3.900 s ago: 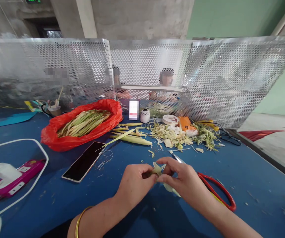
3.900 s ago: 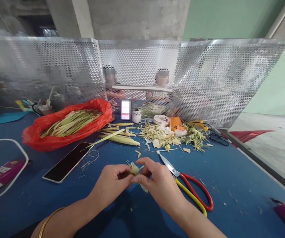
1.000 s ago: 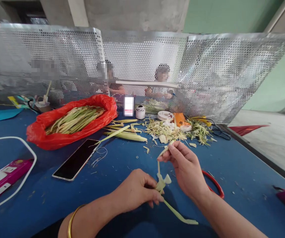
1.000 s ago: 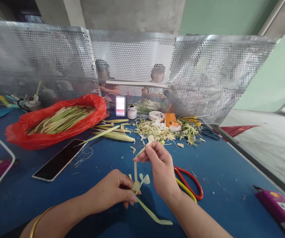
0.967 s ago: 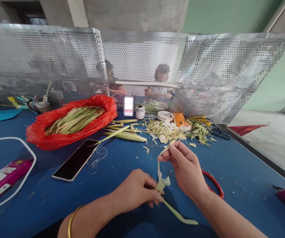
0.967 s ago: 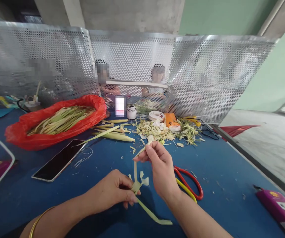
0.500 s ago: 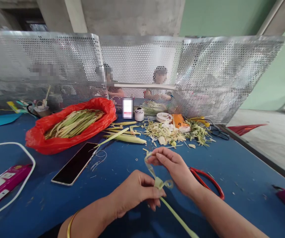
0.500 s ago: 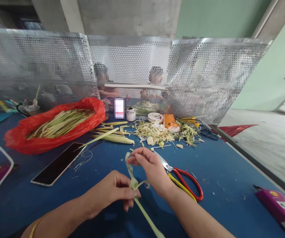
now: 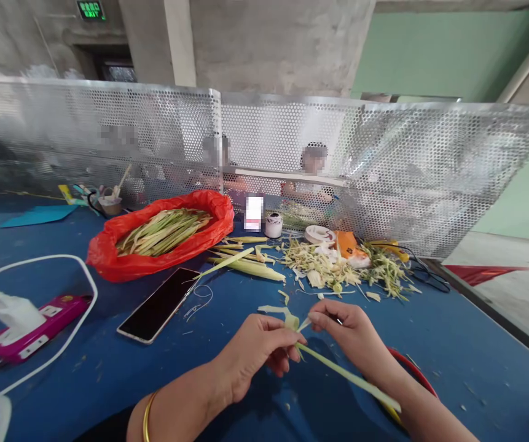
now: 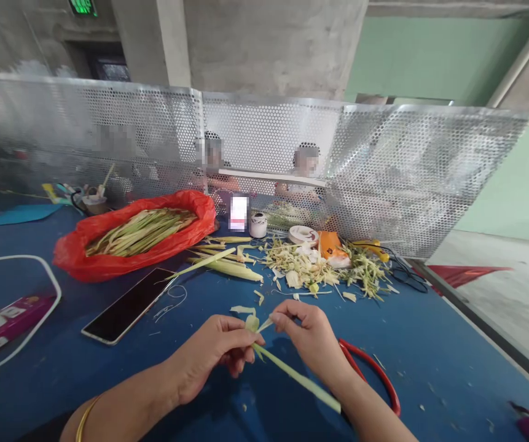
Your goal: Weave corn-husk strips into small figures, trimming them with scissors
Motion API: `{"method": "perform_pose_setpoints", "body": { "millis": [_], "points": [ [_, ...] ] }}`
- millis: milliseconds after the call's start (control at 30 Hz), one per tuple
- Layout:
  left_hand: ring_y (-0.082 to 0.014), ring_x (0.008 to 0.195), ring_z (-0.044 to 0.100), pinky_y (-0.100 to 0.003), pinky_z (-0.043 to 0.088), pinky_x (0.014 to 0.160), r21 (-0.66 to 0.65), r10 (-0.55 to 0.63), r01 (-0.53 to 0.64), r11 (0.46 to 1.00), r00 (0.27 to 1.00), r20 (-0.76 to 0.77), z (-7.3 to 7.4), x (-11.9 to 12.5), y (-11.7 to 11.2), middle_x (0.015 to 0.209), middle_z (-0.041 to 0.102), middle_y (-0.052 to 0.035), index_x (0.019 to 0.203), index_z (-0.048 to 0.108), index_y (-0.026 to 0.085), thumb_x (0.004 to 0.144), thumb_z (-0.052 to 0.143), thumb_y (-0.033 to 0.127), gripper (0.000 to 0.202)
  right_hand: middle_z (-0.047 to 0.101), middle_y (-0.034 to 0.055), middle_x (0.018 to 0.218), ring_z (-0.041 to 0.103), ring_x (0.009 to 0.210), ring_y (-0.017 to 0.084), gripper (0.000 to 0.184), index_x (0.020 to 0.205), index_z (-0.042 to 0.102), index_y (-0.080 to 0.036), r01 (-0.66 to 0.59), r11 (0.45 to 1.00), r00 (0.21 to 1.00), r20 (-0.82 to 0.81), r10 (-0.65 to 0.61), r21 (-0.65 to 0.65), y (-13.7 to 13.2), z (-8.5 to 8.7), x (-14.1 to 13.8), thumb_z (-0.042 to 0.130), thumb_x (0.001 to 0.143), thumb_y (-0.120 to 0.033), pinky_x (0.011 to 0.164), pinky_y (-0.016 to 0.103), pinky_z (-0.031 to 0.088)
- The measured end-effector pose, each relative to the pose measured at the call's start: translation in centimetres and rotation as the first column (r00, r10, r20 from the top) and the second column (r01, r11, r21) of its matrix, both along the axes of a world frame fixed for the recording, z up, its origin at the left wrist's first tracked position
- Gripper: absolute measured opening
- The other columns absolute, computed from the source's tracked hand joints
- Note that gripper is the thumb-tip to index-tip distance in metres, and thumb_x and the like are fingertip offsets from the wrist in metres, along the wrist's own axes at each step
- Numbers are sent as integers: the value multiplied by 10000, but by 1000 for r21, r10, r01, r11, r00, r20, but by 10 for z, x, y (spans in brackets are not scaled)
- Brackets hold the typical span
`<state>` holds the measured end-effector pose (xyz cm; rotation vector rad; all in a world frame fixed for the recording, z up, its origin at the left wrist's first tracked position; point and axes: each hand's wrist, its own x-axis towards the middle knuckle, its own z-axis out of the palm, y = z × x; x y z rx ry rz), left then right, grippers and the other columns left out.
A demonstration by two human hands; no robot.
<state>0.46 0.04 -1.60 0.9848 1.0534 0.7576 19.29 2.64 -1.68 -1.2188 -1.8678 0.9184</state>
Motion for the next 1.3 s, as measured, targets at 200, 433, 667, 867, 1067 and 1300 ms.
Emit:
{"method": "perform_pose_setpoints", "body": {
  "millis": [200,433,667,867,1067,1300],
  "points": [
    [-22,442,392,-171,179,381,-39,166,-162,986,980,107,7,-7,7,741,663,-33,842,731,123,694,737,395,310,710,70,888,629,855,241,284,867,701,-196,417,885,907,-160,-391,205,8,-6,11,585,818,-451,728,307,485],
    [-5,406,343,-183,109,371,-46,244,-240,970,951,189,11,-7,6,776,653,-20,804,706,135,677,757,415,311,730,73,892,653,872,245,222,833,746,-192,-68,998,988,-140,69,14,-20,-11,-30,621,825,-375,814,309,488],
    [-23,427,387,-170,159,381,27,149,-155,988,976,158,9,-6,3,619,592,6,850,729,123,632,787,333,308,672,46,762,589,736,182,344,747,666,-173,-76,996,976,-208,64,-49,-37,-25,-53,516,901,-441,688,250,449],
    [-29,388,346,-170,187,375,57,191,-199,978,974,117,13,-5,4,474,504,45,855,742,121,646,768,291,271,614,29,695,559,710,171,370,654,570,-179,-105,994,986,-136,101,-23,-37,-24,-45,475,910,-428,673,252,407],
    [-33,392,336,-168,182,365,67,244,-255,965,959,147,11,-6,6,457,488,45,837,749,125,653,774,349,291,613,37,710,566,742,178,322,630,548,-182,-156,988,983,-93,156,-2,-45,-16,-42,452,897,-335,694,256,399],
    [-35,393,373,-168,198,385,71,200,-204,976,978,67,14,-5,3,464,509,23,742,745,117,648,763,340,243,593,20,733,526,722,165,355,732,591,-175,-76,994,986,-152,65,-72,-43,-22,-44,473,905,-461,665,236,409]
  ]
}}
